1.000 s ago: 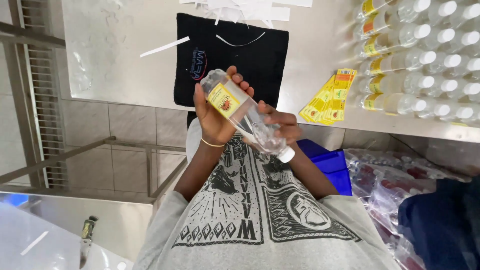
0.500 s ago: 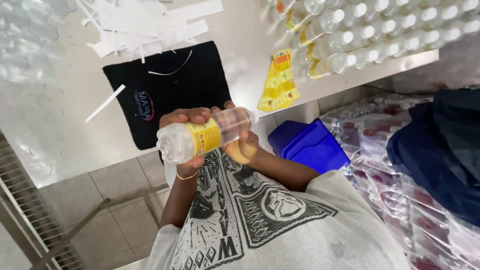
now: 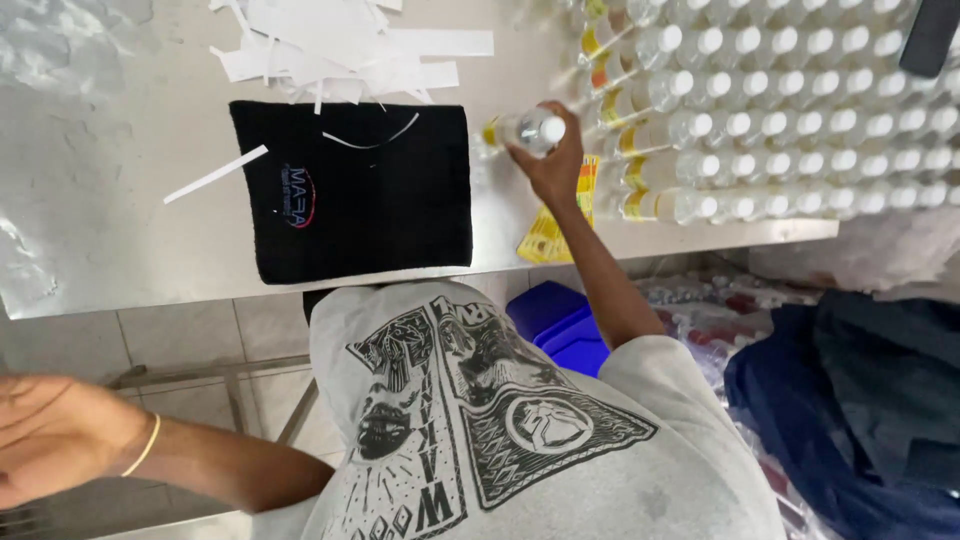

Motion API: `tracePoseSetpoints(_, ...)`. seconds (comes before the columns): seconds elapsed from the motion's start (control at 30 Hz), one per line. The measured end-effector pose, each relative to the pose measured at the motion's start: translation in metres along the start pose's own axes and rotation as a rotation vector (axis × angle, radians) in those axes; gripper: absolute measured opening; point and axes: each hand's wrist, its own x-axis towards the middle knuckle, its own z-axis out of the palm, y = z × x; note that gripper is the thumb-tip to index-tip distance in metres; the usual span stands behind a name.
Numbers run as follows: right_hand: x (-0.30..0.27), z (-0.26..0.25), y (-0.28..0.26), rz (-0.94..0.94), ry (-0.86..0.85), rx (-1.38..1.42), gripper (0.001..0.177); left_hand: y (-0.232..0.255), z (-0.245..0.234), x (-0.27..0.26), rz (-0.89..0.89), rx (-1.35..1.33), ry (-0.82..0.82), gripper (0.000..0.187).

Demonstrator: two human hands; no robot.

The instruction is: The person repeatedly picks up clear plastic bottles from a table, wraps yellow labels around them by hand, and places the labeled bottles onto a nearby shelf. The person also handles and folds white paper strips during the process.

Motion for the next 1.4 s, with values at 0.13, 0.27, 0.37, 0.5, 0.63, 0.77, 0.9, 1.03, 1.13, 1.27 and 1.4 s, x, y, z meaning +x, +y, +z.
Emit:
tracePoseSetpoints(0.13, 0.117, 0.005, 0.043, -0.013, -0.009, -0.264, 0.079, -0.061, 0.106, -0.024, 0.016, -0.090, -0.068, 0.071)
tracePoseSetpoints(0.27, 0.183, 0.000, 0.062, -0.220, 0.009, -0.451, 0.087, -0.086, 0.101, -0.052, -0.063, -0.204, 0.218, 0.052)
tracePoseSetpoints(0.37, 0.207, -0.006, 0.056, -0.226, 0.020, -0.666, 0.085, -0.080, 0.094, -0.050, -0.054, -0.164, 0.292, 0.047)
tracePoseSetpoints(0.5, 0.217, -0.005, 0.070, -0.257, 0.129, -0.998, 0.082, -0.074, 0.090, -0.055, -0.022, -0.101, 0.293, 0.051)
tracePoseSetpoints(0.63, 0.220, -0.007, 0.064, -0.239, 0.181, -1.071, 0.085, -0.075, 0.084, -0.032, -0.072, -0.086, 0.297, 0.052)
tracePoseSetpoints(0.77, 0.224, -0.004, 0.073, -0.335, 0.247, -1.214, 0.092, -0.092, 0.074, -0.015, -0.126, -0.114, 0.276, 0.053)
tracePoseSetpoints(0.9, 0.220, -0.012, 0.122, -0.490, 0.187, -1.161, 0.084, -0.098, 0.057, -0.011, -0.183, -0.138, 0.263, 0.056)
tracePoseSetpoints(1.03, 0.160, -0.030, 0.080, -0.354, 0.109, -1.105, 0.074, -0.107, 0.053, -0.009, -0.226, -0.134, 0.235, 0.058)
tracePoseSetpoints(1.13, 0.096, -0.037, 0.070, -0.208, -0.005, -0.948, 0.082, -0.133, 0.076, -0.011, -0.252, -0.119, 0.288, 0.053)
tracePoseSetpoints(1.27, -0.037, -0.053, 0.128, -0.035, -0.141, -0.739, 0.064, -0.178, 0.094, 0.001, -0.196, -0.064, 0.465, 0.034)
tracePoseSetpoints(1.4, -0.095, -0.054, 0.171, 0.382, -0.192, -0.984, 0.072, -0.231, 0.130, 0.064, -0.240, 0.382, 0.584, 0.017)
